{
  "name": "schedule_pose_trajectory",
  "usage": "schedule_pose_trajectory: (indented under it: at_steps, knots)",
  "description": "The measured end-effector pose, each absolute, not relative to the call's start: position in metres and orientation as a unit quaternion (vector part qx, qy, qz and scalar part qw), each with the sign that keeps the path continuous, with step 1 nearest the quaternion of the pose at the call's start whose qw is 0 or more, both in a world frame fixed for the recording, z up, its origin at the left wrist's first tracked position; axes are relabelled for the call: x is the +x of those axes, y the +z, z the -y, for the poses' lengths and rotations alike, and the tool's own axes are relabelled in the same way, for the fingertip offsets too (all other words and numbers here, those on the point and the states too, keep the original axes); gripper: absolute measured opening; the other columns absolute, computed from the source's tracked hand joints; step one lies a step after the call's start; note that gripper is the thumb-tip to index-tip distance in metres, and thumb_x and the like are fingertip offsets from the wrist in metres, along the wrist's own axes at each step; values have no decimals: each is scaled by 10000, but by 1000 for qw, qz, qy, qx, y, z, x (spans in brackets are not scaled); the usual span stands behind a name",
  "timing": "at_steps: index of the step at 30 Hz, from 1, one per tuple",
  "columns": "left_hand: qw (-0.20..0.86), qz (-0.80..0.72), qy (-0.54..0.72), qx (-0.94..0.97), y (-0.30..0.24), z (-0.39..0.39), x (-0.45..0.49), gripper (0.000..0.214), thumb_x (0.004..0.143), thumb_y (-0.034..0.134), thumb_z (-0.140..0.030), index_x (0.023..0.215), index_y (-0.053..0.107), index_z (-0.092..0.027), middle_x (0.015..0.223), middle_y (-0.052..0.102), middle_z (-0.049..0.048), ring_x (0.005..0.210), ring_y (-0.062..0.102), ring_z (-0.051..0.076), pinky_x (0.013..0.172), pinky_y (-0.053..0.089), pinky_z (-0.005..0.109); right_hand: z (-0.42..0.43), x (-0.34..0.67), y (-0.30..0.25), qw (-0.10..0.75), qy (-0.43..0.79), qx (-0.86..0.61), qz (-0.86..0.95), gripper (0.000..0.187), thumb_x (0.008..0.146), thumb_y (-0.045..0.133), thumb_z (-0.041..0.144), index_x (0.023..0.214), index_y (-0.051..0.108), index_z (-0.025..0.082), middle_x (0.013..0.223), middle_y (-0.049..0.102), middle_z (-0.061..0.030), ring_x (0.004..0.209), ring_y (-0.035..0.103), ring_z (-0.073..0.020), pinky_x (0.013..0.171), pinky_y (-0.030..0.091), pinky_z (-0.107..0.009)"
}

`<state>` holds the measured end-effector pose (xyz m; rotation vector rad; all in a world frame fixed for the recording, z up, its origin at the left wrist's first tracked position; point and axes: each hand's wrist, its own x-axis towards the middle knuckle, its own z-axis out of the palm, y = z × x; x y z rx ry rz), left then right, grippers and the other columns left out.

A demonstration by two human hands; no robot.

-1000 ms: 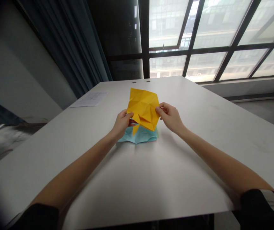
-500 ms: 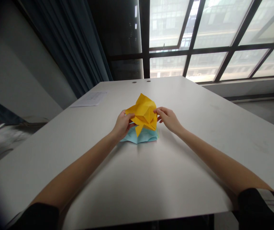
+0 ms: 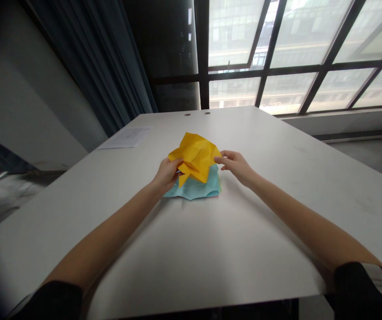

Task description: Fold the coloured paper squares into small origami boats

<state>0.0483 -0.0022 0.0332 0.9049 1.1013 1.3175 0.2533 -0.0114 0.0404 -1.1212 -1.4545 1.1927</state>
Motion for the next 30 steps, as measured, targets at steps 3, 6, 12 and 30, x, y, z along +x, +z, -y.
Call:
schedule_pose_trajectory:
  at_steps: [3, 6, 12, 30]
  knots:
    - [569, -475, 569, 356, 32, -2, 44, 206, 674, 514, -105, 865, 566, -162, 838, 648, 37, 699, 616, 133, 582, 507, 234, 7, 260, 41, 474, 509, -443, 566, 125, 677, 608, 297, 692, 594, 175, 785, 615, -19, 729, 554, -115, 586, 449, -208]
    - [588, -454, 570, 351, 33, -3, 43, 200, 700, 505, -121, 887, 554, -172, 866, 645, 38, 688, 617, 123, 592, 503, 239, 1, 266, 38, 466, 509, -466, 553, 92, 674, 586, 267, 670, 581, 175, 745, 593, -15, 677, 546, -107, 542, 440, -197]
    - [558, -459, 548, 421, 31, -1, 45, 191, 699, 535, -178, 888, 558, -166, 837, 649, 29, 694, 616, 137, 587, 504, 238, -4, 272, 34, 397, 436, -550, 592, 108, 666, 602, 257, 727, 597, 168, 731, 606, -20, 658, 564, -117, 516, 434, -204]
    - [600, -420, 369, 572, 28, 11, 52, 431, 574, 759, -296, 919, 542, -157, 802, 662, 39, 692, 641, 157, 605, 504, 260, 2, 266, 40, 501, 502, -428, 560, 324, 682, 657, 444, 882, 603, 195, 901, 693, -54, 803, 656, -225, 693, 533, -341]
